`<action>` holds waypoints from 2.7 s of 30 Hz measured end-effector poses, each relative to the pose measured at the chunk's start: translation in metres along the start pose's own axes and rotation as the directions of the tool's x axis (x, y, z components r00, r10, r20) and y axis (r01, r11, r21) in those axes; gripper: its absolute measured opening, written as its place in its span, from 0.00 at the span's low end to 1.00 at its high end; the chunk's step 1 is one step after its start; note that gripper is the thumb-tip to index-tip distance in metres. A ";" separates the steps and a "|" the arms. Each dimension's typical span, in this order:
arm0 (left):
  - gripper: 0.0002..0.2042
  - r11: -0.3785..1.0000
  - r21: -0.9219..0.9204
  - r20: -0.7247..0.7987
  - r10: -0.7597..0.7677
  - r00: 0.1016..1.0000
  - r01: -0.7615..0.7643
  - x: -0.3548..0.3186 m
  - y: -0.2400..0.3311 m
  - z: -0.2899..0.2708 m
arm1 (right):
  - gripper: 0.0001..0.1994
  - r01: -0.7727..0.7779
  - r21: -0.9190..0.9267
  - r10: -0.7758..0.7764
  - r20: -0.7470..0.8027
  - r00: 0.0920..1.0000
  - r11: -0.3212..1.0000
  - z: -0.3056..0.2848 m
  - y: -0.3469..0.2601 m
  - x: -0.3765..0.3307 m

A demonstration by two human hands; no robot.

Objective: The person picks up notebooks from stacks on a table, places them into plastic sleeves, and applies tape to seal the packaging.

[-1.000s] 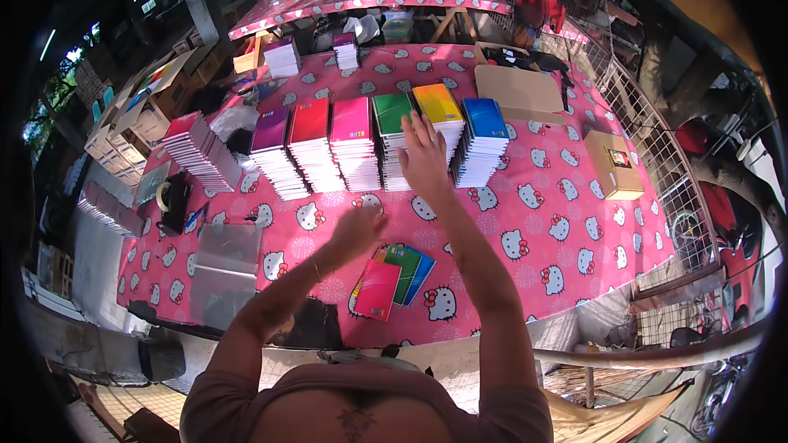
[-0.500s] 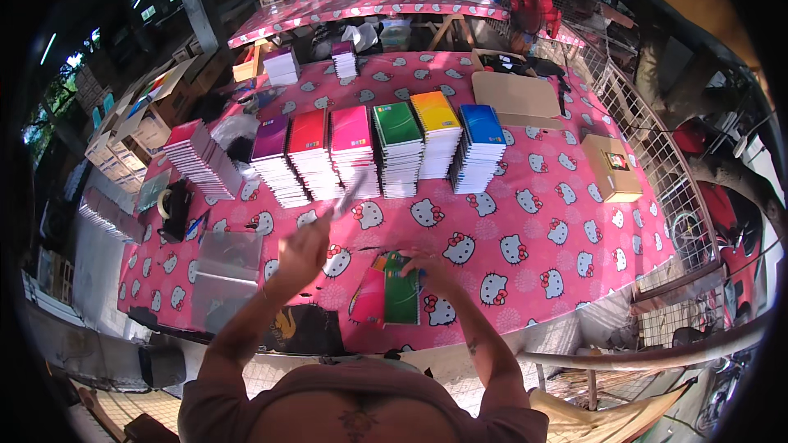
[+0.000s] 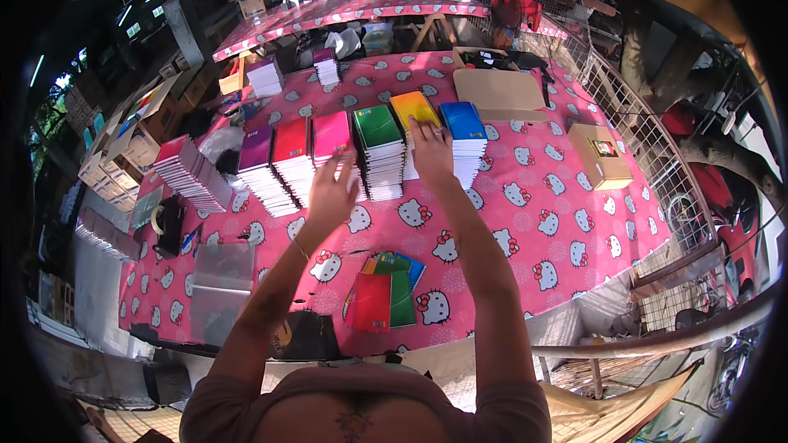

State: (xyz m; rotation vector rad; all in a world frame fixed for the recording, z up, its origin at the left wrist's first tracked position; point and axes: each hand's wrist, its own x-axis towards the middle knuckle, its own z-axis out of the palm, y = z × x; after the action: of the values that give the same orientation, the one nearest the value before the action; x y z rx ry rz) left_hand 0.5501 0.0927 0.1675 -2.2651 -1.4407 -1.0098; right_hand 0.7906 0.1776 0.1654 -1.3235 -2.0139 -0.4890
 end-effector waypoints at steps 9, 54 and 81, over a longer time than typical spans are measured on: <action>0.15 0.995 -0.062 -0.161 -0.084 0.983 0.075 -0.012 -0.025 -0.105 | 0.15 -0.294 0.801 0.279 0.165 0.946 0.522 -0.061 -0.042 -0.113; 0.28 0.583 -0.344 0.716 -0.344 0.607 0.736 -0.229 0.013 0.000 | 0.25 -0.763 0.345 0.367 0.918 0.153 -0.546 -0.051 -0.158 -0.278; 0.44 0.070 -0.807 0.519 -0.390 0.760 0.587 -0.429 -0.252 -0.247 | 0.59 -0.549 0.827 -0.128 0.561 0.818 0.118 0.045 -0.565 -0.209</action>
State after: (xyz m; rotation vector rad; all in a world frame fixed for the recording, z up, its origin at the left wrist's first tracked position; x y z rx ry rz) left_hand 0.1165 -0.2210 0.0193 -2.5456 -2.1367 -2.6387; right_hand 0.3179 -0.1661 0.0144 -0.7727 -1.7124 1.4015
